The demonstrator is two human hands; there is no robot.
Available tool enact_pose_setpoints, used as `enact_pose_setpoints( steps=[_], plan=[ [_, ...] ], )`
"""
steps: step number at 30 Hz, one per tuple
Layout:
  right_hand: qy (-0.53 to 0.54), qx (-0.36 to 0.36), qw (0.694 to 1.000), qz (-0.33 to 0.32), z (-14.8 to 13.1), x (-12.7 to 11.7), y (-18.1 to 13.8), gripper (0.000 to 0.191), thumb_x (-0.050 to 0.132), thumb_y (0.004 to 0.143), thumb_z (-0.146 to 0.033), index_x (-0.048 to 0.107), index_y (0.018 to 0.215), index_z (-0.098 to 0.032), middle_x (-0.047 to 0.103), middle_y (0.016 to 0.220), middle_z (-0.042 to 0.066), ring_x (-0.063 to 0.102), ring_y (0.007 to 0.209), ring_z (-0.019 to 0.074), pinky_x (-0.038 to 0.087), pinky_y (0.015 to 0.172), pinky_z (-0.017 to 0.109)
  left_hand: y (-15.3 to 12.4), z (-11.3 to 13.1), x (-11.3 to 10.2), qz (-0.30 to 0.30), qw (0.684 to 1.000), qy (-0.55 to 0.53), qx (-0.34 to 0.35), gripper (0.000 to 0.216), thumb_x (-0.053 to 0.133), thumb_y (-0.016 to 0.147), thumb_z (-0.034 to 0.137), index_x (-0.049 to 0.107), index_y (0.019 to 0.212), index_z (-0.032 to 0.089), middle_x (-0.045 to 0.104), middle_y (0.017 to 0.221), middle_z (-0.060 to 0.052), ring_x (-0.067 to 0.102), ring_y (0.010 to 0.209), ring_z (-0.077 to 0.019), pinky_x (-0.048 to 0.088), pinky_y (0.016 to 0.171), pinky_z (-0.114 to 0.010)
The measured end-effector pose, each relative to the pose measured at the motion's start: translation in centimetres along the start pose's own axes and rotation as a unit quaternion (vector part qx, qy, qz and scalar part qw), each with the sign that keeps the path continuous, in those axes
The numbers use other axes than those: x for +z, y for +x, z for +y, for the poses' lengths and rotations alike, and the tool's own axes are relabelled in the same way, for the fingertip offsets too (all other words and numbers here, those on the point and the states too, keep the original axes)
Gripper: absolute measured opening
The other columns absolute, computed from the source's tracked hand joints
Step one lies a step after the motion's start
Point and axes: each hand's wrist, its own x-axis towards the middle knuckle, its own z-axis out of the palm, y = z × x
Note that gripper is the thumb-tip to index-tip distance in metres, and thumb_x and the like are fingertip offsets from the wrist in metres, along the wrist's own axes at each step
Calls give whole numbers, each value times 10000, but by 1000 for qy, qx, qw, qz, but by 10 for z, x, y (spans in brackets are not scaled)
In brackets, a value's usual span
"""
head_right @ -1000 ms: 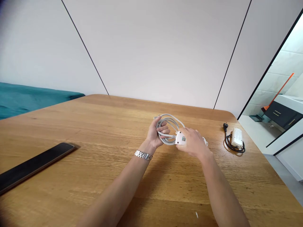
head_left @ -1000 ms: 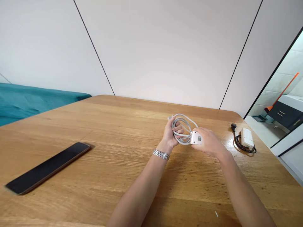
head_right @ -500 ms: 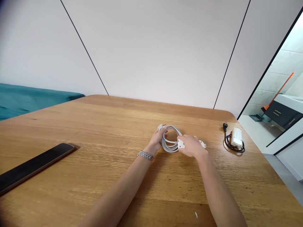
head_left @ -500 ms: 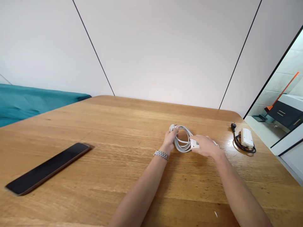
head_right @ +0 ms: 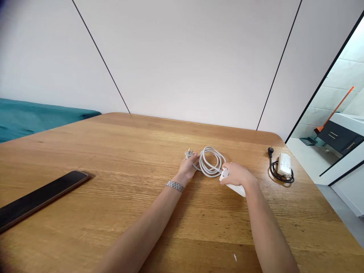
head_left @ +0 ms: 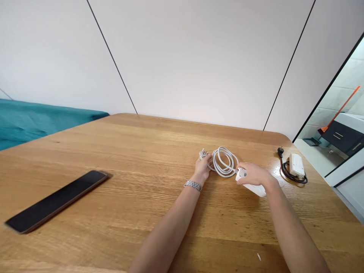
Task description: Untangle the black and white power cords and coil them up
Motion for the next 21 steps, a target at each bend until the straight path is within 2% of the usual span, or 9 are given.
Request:
enact_pose_setpoints(
  steps=[7,14,16,21],
  plan=[
    [-71,6,997,-34,-3,9,3,641,710,693,-272,599,1322,-332,607,1236,82,607,1071,292,396,917,379,-2,9,-3,-30,999,12,-42,255,793,705,213,594,855,157,638,648,20,611,498,-118,497,487,-209],
    [-57,5,998,-33,3,18,11,707,702,678,-258,568,1371,-296,601,1270,94,614,1095,273,435,895,329,-12,18,2,-81,993,3,-84,243,751,782,329,575,835,170,680,712,-50,670,598,-186,553,537,-292],
    [-68,11,997,-29,4,19,13,697,705,682,-262,574,1366,-285,607,1267,103,612,1104,280,438,895,336,-13,18,4,-91,992,3,-83,232,761,770,300,581,832,168,671,703,-39,660,584,-172,552,537,-285],
    [-107,20,994,-28,2,20,12,676,690,700,-255,577,1366,-288,621,1269,127,597,1143,319,435,912,391,-12,13,5,-82,996,10,-39,299,792,641,77,575,826,168,621,654,35,612,521,-106,516,525,-208]
  ],
)
